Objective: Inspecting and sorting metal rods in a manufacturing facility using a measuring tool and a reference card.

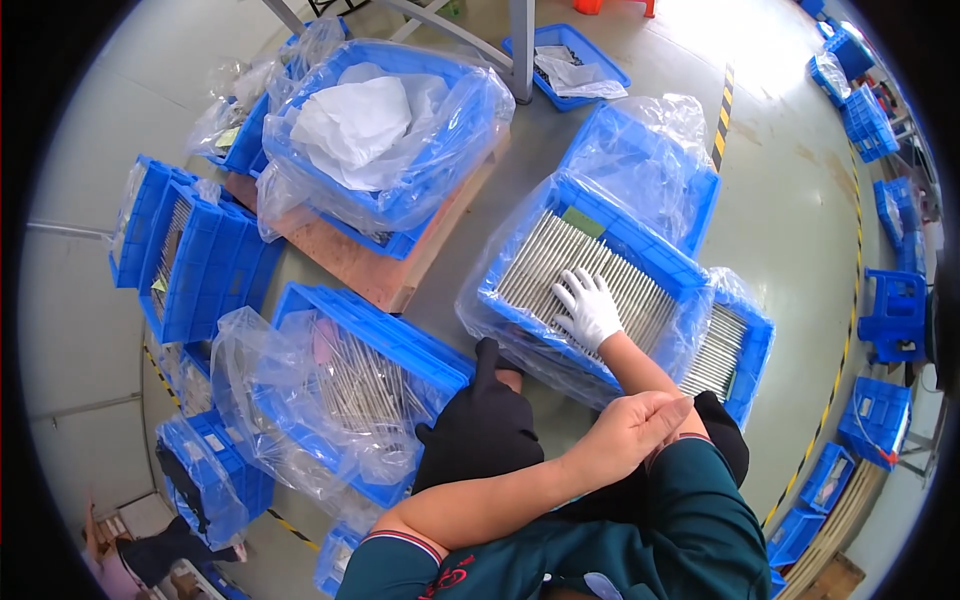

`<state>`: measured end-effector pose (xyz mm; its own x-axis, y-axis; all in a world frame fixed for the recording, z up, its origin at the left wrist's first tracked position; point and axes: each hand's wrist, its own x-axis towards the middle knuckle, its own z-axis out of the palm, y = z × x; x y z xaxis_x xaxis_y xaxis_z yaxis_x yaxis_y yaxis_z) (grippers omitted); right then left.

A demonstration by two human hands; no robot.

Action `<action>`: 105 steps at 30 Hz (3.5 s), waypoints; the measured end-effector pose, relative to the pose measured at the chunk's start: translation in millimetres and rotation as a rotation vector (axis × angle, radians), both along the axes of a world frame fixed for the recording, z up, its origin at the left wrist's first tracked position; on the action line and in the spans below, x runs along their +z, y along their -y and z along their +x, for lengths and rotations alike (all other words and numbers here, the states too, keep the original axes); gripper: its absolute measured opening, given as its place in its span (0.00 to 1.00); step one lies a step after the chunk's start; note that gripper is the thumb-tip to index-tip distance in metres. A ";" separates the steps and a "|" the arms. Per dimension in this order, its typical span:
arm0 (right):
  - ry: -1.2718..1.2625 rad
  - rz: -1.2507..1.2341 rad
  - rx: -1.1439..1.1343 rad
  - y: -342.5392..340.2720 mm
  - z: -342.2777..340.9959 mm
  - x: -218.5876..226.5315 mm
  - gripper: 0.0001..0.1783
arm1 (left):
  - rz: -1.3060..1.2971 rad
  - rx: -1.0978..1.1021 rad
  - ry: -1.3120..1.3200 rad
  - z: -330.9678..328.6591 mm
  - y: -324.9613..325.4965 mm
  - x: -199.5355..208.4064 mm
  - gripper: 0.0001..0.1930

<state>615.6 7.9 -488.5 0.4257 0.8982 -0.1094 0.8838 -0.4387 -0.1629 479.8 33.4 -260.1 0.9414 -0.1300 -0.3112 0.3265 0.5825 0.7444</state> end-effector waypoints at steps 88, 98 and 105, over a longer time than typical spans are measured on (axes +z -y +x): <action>-0.043 -0.162 -0.448 419.2 -39.8 -106.8 0.07 | 0.362 0.014 -0.231 42.6 57.8 -31.1 0.18; -0.056 -0.221 -0.447 420.7 -39.6 -114.2 0.08 | 0.367 0.019 -0.224 42.8 60.1 -29.7 0.18; -0.054 -0.210 -0.464 416.2 -35.8 -117.9 0.07 | 0.361 0.007 -0.221 41.3 56.7 -30.9 0.18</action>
<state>579.8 -408.3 -606.4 0.7629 0.5724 -0.3004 0.5811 -0.8109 -0.0692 521.0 -23.4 -291.0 0.8472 0.0304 -0.5305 0.4986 0.2994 0.8135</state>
